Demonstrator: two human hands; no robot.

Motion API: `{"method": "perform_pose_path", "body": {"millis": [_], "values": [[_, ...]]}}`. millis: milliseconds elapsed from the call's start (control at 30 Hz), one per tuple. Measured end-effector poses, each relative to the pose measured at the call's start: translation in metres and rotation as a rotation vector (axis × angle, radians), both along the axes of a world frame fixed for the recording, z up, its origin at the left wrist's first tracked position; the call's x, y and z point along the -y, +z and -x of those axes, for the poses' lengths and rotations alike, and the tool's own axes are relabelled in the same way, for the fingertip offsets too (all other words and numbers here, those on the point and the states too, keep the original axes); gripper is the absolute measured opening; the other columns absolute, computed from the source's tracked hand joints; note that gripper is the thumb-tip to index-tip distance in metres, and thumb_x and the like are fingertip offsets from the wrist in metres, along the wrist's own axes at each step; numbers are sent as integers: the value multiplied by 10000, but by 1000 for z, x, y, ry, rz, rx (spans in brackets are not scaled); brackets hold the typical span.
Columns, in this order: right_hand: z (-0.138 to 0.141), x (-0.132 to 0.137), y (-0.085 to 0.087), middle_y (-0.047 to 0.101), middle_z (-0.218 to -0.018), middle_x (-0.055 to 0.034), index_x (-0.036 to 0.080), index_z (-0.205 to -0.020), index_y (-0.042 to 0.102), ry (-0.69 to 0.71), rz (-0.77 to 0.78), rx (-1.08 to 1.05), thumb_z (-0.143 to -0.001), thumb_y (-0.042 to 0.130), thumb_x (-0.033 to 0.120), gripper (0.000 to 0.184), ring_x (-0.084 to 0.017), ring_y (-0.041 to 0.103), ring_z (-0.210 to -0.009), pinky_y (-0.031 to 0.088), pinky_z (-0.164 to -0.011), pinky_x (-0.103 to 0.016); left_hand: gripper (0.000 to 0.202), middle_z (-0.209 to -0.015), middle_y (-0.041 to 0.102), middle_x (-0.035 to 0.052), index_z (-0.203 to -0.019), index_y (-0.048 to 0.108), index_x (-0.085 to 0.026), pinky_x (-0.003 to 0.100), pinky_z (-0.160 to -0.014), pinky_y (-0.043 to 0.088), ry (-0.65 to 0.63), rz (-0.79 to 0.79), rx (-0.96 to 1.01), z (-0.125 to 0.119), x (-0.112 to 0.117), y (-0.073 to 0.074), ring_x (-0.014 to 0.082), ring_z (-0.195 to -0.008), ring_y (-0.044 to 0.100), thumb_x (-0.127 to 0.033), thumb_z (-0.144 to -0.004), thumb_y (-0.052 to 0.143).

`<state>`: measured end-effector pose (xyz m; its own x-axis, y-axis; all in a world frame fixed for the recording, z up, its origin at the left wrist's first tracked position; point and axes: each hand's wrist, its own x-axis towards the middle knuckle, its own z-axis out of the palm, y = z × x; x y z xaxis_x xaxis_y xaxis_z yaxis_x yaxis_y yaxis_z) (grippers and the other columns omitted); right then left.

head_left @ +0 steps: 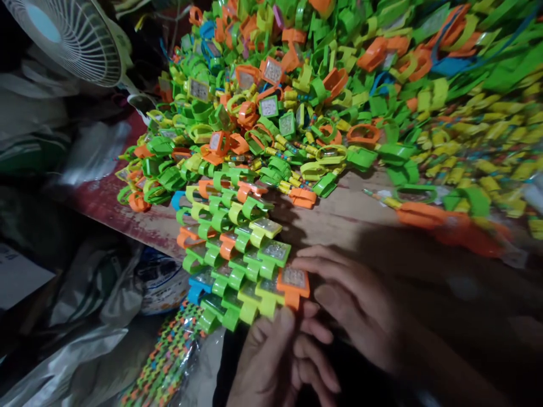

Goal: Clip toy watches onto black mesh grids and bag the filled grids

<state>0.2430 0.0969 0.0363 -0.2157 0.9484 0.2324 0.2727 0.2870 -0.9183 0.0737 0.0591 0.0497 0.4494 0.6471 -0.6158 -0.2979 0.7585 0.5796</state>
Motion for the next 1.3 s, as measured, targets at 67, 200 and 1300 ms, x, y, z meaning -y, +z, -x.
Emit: {"method": "perform_pose_path", "body": {"millis": [67, 200, 1300], "values": [[5, -2, 1, 672, -1048, -59, 223, -1056, 661, -58, -17, -17, -920, 583, 266, 163, -140, 679, -855, 587, -722, -217, 338, -1154, 634, 89, -1192, 584, -165, 393, -802, 569, 11, 4, 9, -1, -1, 0, 194, -942, 646, -390, -940, 565], [10, -5, 5, 678, -998, -44, 230, -1037, 645, -94, -51, 30, -874, 640, 227, 164, -142, 674, -853, 591, -741, -232, 434, -939, 710, 108, -1049, 675, -165, 313, -590, 578, 37, 11, 24, -3, -2, -1, 204, -752, 696, -549, -910, 528], [11, -20, -25, 632, -849, -61, 151, -967, 579, 26, -408, 319, -878, 428, 74, 191, -161, 588, -748, 516, -669, -267, 380, -559, 510, -46, -805, 580, -181, 131, -376, 358, 231, 22, 121, -8, 22, -30, 39, -393, 487, -506, -962, 463]]}}
